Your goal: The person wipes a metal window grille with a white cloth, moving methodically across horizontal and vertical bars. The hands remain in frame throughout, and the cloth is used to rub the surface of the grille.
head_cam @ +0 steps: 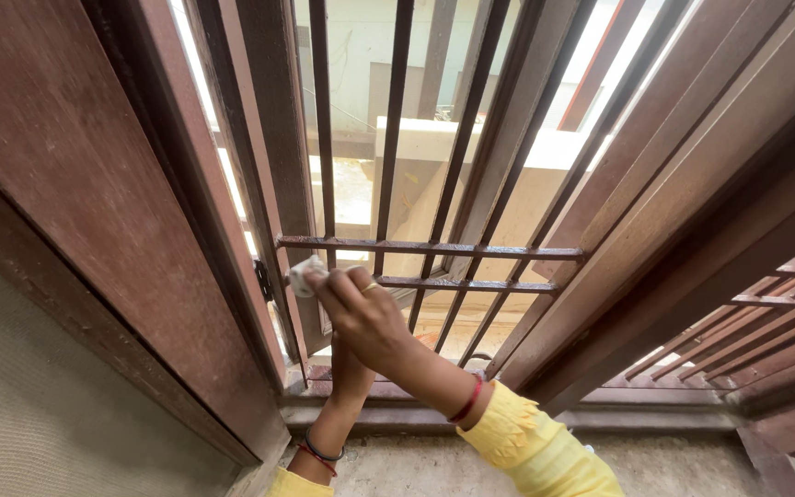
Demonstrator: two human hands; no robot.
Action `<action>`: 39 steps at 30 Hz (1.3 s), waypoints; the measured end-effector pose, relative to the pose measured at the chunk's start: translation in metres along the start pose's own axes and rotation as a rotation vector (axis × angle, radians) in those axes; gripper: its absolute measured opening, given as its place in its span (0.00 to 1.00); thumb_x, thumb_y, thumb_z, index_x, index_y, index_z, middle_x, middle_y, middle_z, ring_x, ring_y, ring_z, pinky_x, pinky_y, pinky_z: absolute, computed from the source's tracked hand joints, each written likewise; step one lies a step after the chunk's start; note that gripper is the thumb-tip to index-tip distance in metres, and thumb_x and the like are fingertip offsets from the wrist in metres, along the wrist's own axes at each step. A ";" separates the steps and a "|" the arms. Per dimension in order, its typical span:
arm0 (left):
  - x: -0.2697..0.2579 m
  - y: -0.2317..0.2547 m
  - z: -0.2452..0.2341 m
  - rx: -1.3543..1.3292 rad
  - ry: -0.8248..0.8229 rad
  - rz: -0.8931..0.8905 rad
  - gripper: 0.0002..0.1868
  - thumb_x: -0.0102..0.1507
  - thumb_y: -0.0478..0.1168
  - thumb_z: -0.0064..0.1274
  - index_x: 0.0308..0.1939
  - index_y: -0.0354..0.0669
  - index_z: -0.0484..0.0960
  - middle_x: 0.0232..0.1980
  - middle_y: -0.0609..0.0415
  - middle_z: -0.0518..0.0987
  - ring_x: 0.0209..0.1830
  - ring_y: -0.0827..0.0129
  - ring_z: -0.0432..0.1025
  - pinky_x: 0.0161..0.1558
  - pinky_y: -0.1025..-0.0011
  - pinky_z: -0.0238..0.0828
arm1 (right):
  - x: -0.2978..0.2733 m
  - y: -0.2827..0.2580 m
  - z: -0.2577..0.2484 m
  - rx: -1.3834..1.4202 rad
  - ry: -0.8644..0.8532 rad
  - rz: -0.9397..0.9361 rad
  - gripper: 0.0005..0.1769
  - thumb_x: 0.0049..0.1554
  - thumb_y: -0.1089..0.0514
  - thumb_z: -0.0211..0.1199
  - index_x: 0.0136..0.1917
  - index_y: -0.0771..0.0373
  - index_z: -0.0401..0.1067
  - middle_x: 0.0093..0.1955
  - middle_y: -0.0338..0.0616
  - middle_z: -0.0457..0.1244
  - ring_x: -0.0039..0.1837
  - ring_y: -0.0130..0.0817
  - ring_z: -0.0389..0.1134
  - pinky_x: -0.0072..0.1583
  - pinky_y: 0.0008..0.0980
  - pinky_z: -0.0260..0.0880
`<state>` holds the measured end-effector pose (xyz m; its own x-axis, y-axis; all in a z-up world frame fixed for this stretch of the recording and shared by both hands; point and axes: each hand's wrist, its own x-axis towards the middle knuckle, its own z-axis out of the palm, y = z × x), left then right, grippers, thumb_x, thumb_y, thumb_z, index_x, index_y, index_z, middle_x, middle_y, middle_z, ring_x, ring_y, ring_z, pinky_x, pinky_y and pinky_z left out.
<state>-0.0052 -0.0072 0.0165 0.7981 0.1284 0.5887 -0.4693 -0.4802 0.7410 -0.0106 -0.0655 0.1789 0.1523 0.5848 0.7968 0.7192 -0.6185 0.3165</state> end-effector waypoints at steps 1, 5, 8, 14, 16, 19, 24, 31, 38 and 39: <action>0.004 0.007 -0.002 -0.098 -0.025 -0.107 0.18 0.70 0.42 0.45 0.56 0.30 0.71 0.44 0.46 0.81 0.43 0.60 0.80 0.42 0.69 0.77 | -0.004 0.004 -0.004 -0.003 0.002 0.019 0.23 0.56 0.68 0.69 0.65 0.68 0.74 0.47 0.43 0.65 0.48 0.32 0.64 0.46 0.22 0.74; 0.009 0.039 -0.020 -0.148 0.039 -0.189 0.12 0.68 0.40 0.50 0.41 0.31 0.81 0.33 0.45 0.83 0.32 0.58 0.79 0.35 0.63 0.73 | -0.021 0.016 -0.024 0.011 0.037 0.098 0.21 0.55 0.65 0.70 0.63 0.63 0.76 0.46 0.40 0.66 0.46 0.30 0.65 0.38 0.21 0.69; 0.012 0.064 -0.030 -0.177 0.080 -0.178 0.13 0.70 0.41 0.46 0.46 0.35 0.83 0.34 0.47 0.84 0.32 0.63 0.78 0.35 0.66 0.72 | -0.040 0.030 -0.048 -0.043 0.019 0.177 0.19 0.55 0.63 0.70 0.61 0.60 0.77 0.45 0.39 0.66 0.46 0.30 0.66 0.37 0.23 0.68; 0.015 0.080 -0.036 -0.160 0.079 -0.200 0.13 0.71 0.43 0.45 0.48 0.38 0.82 0.32 0.52 0.83 0.33 0.67 0.79 0.36 0.69 0.73 | -0.086 0.068 -0.066 -0.070 0.085 0.254 0.17 0.57 0.55 0.71 0.59 0.60 0.77 0.45 0.42 0.66 0.42 0.29 0.65 0.37 0.21 0.69; 0.014 0.079 -0.034 -0.172 0.084 -0.192 0.14 0.72 0.43 0.45 0.48 0.37 0.82 0.32 0.52 0.83 0.32 0.66 0.78 0.37 0.69 0.73 | -0.101 0.081 -0.073 -0.058 0.085 0.279 0.16 0.58 0.54 0.70 0.58 0.60 0.77 0.45 0.42 0.67 0.41 0.31 0.66 0.37 0.20 0.69; 0.014 0.078 -0.031 -0.178 0.078 -0.208 0.14 0.71 0.43 0.44 0.48 0.37 0.82 0.32 0.52 0.83 0.33 0.68 0.79 0.37 0.70 0.73 | -0.114 0.093 -0.091 -0.087 0.089 0.323 0.15 0.58 0.58 0.71 0.58 0.61 0.79 0.45 0.44 0.67 0.42 0.30 0.67 0.38 0.21 0.71; 0.014 0.078 -0.031 -0.161 0.081 -0.175 0.15 0.72 0.44 0.44 0.48 0.38 0.82 0.31 0.53 0.83 0.33 0.69 0.79 0.37 0.71 0.74 | -0.109 0.094 -0.140 -0.211 0.064 0.434 0.14 0.55 0.61 0.71 0.56 0.58 0.80 0.47 0.42 0.67 0.46 0.35 0.69 0.44 0.32 0.72; 0.015 0.077 -0.032 -0.126 0.054 -0.214 0.15 0.72 0.45 0.42 0.47 0.40 0.81 0.30 0.53 0.82 0.30 0.67 0.78 0.34 0.68 0.72 | -0.086 0.099 -0.196 0.089 -0.011 0.881 0.13 0.55 0.63 0.72 0.54 0.59 0.81 0.47 0.41 0.66 0.43 0.34 0.69 0.42 0.32 0.73; 0.018 0.074 -0.027 -0.144 0.086 -0.173 0.14 0.72 0.45 0.42 0.47 0.39 0.80 0.29 0.52 0.81 0.32 0.66 0.78 0.35 0.68 0.73 | -0.078 0.121 -0.177 -0.310 0.138 0.496 0.20 0.55 0.62 0.73 0.61 0.61 0.77 0.56 0.46 0.64 0.54 0.39 0.69 0.53 0.34 0.74; 0.018 0.074 -0.025 -0.131 0.083 -0.187 0.14 0.72 0.45 0.43 0.47 0.40 0.80 0.29 0.53 0.81 0.32 0.66 0.79 0.35 0.68 0.73 | -0.079 0.120 -0.167 -0.341 0.138 0.484 0.21 0.54 0.61 0.74 0.61 0.61 0.77 0.55 0.45 0.65 0.53 0.39 0.69 0.52 0.34 0.74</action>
<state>-0.0351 -0.0187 0.0904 0.8445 0.2775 0.4581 -0.3660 -0.3255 0.8718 -0.0496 -0.2743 0.2399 0.3020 0.1354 0.9437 0.3289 -0.9439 0.0302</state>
